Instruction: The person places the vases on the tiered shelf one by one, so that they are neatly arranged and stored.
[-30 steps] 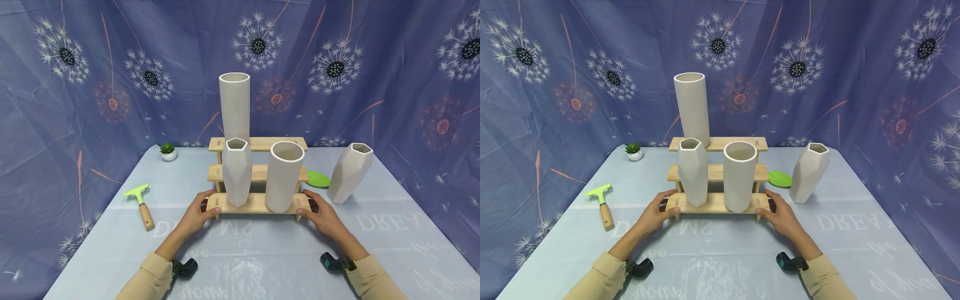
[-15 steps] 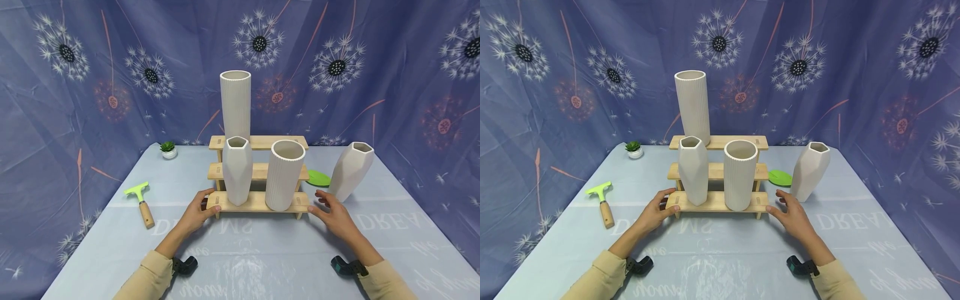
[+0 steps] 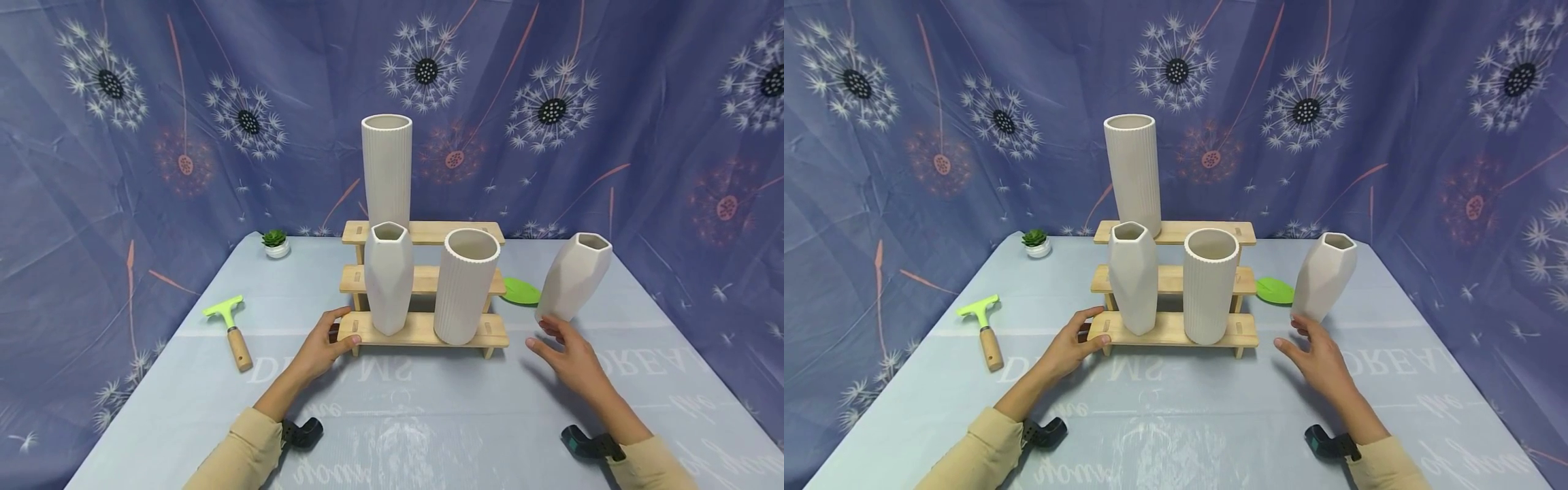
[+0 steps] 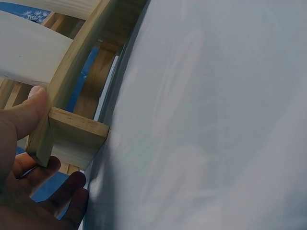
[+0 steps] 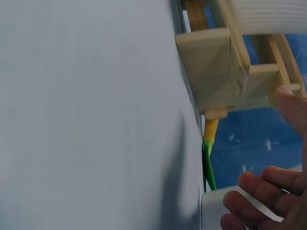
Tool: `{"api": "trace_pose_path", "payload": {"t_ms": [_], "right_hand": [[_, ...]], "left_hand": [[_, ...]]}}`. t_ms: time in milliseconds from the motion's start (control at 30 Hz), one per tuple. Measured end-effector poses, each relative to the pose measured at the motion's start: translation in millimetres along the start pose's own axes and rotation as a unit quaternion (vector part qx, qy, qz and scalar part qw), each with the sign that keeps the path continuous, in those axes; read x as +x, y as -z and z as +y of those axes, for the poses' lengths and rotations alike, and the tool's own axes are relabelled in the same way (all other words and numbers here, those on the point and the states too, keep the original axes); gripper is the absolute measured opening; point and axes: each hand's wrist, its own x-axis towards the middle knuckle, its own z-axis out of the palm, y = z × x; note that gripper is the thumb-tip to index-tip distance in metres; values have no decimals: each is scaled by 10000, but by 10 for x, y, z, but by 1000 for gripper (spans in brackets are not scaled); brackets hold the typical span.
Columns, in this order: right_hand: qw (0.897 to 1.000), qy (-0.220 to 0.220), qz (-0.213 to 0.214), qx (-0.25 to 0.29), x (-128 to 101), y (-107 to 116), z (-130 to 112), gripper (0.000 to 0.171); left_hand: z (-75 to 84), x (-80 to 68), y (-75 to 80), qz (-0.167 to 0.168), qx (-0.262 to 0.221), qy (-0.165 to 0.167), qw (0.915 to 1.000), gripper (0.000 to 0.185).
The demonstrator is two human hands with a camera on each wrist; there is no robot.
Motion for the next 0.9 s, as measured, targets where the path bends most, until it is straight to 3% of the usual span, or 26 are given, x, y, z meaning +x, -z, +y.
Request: {"api": "trace_pose_path", "payload": {"t_ms": [233,633,900], "right_hand": [[9993,92,348,-106,-37,80,115,65],[9972,-157,668,-288,-40,228,249,64],[9959,-544,600,-413,21,277,292,74]], "left_hand": [[0,0,-3,6,60,-19,10000,69],[-28,17,4,-2,117,-67,9999,69],[-20,7,1,-1,145,-91,9999,69]]}}
